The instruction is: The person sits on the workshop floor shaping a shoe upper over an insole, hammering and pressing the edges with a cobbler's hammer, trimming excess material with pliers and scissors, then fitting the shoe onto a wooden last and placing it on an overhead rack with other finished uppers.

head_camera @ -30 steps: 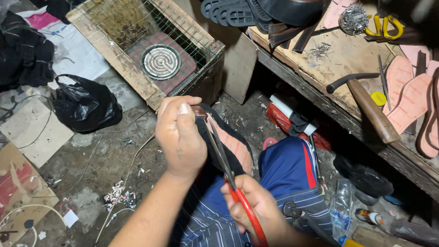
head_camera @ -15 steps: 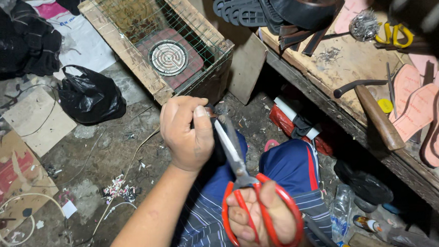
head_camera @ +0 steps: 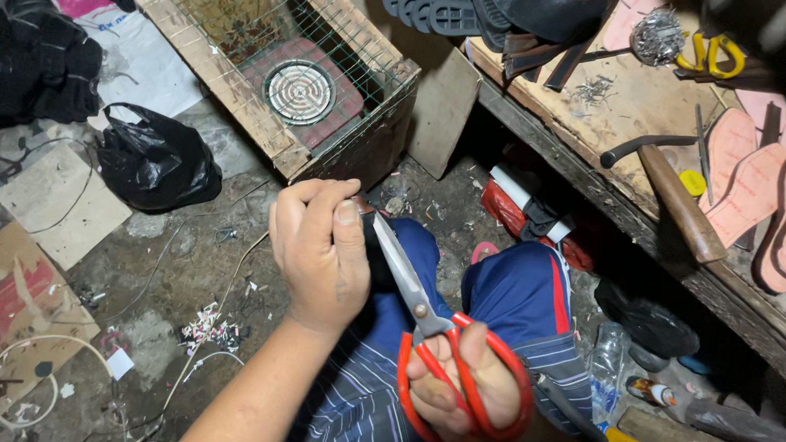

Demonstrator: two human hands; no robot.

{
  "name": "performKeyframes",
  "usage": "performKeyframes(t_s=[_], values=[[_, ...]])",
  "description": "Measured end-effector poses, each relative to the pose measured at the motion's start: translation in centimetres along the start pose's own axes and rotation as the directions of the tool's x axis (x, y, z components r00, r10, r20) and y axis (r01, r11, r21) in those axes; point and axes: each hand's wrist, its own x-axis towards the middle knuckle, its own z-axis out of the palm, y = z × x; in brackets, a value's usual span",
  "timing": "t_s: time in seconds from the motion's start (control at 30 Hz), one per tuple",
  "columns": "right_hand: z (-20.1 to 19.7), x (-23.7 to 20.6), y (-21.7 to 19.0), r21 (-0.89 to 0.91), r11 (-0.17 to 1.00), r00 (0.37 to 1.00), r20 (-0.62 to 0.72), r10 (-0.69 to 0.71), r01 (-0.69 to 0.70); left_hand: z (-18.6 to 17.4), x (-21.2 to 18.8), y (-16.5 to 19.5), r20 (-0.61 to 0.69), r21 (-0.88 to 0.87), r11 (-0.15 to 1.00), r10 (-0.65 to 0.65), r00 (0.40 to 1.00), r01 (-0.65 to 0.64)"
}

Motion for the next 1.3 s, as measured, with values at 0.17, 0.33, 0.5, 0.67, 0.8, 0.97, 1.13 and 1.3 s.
performKeyframes(t_s=[0.17,0.33,0.5,0.67,0.8,0.97,1.13,1.3], values=[[0.0,0.6,-1.4,0.056,0.998,0.989,-0.147,0.033,-0.025,-0.5,-0.5,-2.3,0.034,-0.146,0.977,-0.15,0.988,0.153],[0.2,0.4,-5.1,-0.6,0.798,0.748,-0.505,-0.429,0.052,-2.2,1.6,-7.5,0.268,-0.154,0.895,-0.369,0.89,0.418],[-1.3,-2.9,-14.8,-0.716,-0.268,0.551,-0.192,-0.812,-0.645,-3.5,2.1,-9.0,0.531,-0.373,0.768,-0.284,0.799,0.521],[-6.0,-8.9,-29.9,-0.288,-0.356,0.374,-0.007,-0.927,-0.889,-2.5,1.8,-6.4,0.46,-0.33,0.903,-0.103,0.882,0.277],[-10.9,-12.8,-39.3,-0.36,-0.328,0.31,0.107,-0.945,-0.874,-0.7,1.6,-5.1,0.385,-0.274,0.945,-0.062,0.921,0.178],[-11.4,-13.9,-38.6,-0.155,-0.422,0.407,0.12,-0.905,-0.893,1.7,1.0,-4.4,0.298,-0.302,0.952,0.047,0.953,0.048],[-8.5,-9.6,-32.3,-0.121,-0.595,0.598,0.016,-0.801,-0.794,4.8,1.6,-3.7,0.339,-0.651,0.7,-0.079,0.937,0.294],[-5.6,-9.0,-28.8,-0.171,-0.6,0.583,0.141,-0.8,-0.782,8.3,3.2,-3.3,0.621,-0.675,0.716,0.42,0.662,0.18]])
